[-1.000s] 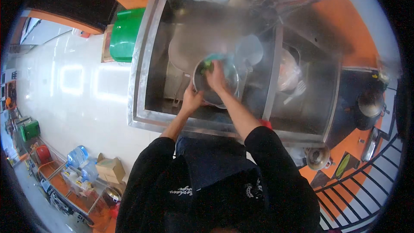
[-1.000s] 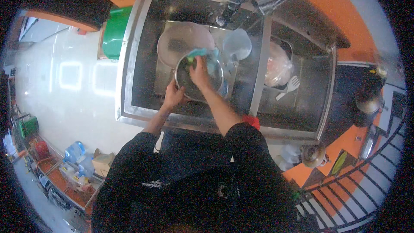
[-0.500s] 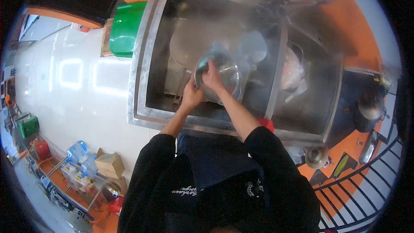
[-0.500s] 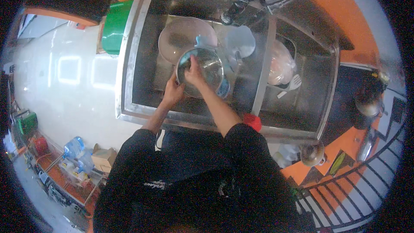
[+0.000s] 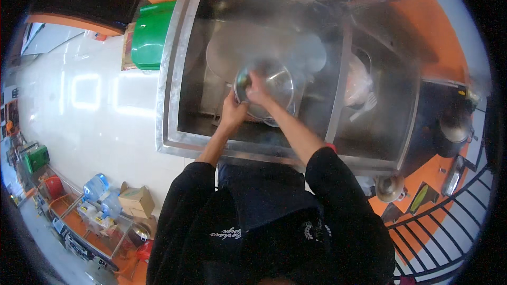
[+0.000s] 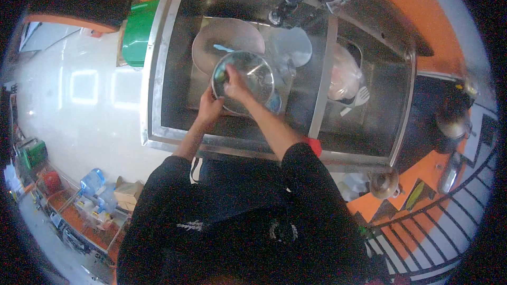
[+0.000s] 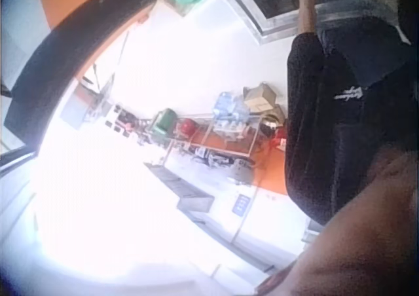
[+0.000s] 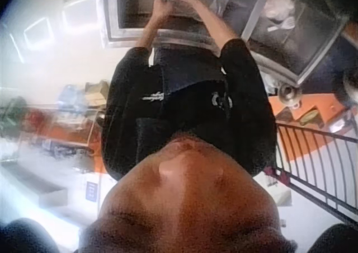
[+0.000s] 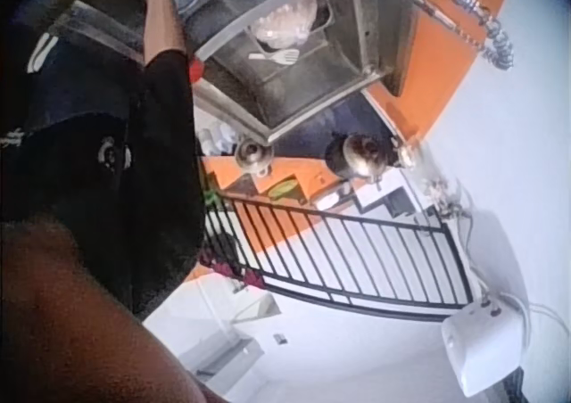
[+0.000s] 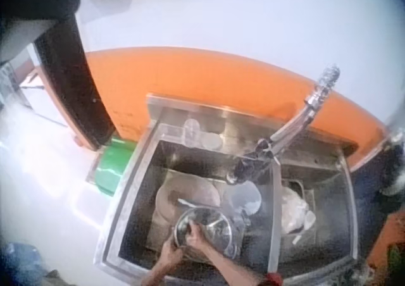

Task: The person pours water into a pot and a small bowl, lights a gas stove to heat them, and then washes several bowls and a pan using a sponge and soap at a sink.

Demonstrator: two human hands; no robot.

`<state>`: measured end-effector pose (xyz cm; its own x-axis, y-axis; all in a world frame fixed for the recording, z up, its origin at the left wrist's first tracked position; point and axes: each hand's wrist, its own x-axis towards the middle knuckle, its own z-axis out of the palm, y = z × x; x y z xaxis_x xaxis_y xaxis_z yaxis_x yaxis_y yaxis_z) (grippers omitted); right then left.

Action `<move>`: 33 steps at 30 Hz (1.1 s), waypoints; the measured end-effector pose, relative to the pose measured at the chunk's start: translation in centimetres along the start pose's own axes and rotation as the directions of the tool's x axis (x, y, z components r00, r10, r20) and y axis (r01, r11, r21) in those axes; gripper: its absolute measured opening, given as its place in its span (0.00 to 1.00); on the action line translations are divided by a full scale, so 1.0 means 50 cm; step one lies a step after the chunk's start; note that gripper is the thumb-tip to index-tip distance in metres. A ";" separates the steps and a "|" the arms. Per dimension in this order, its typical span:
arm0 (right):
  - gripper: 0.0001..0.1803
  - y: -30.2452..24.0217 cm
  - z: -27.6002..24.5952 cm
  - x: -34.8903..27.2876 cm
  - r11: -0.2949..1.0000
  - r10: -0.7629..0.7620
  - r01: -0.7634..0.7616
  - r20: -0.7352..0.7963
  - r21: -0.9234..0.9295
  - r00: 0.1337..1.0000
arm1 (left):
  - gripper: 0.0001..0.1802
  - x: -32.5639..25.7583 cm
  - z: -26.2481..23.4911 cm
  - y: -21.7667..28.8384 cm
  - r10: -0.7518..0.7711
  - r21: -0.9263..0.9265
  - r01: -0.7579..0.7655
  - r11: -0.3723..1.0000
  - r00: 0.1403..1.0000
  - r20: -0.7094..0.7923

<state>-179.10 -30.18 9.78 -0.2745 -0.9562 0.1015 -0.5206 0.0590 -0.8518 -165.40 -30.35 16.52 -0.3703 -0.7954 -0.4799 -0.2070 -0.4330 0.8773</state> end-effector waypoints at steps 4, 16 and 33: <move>0.22 -0.033 -0.058 -0.021 1.000 -0.016 -0.006 0.707 0.029 0.707 | 0.30 -0.003 -0.041 0.027 -0.126 -0.269 0.135 0.954 0.991 0.047; 0.22 0.019 0.014 -0.031 0.959 -0.002 -0.134 0.478 0.251 0.878 | 0.29 0.033 -0.016 -0.022 0.084 0.223 -0.088 0.971 0.996 0.029; 0.13 -0.026 -0.083 -0.023 0.951 0.228 0.017 0.739 -0.308 0.634 | 0.28 -0.001 -0.036 0.001 -0.086 -0.139 0.082 0.987 0.996 -0.026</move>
<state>-181.48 -27.97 12.89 0.3049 -0.8046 -0.5096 -0.7487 0.1282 -0.6504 -163.76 -31.12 16.62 -0.3278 -0.7657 -0.5534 -0.1087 -0.5513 0.8272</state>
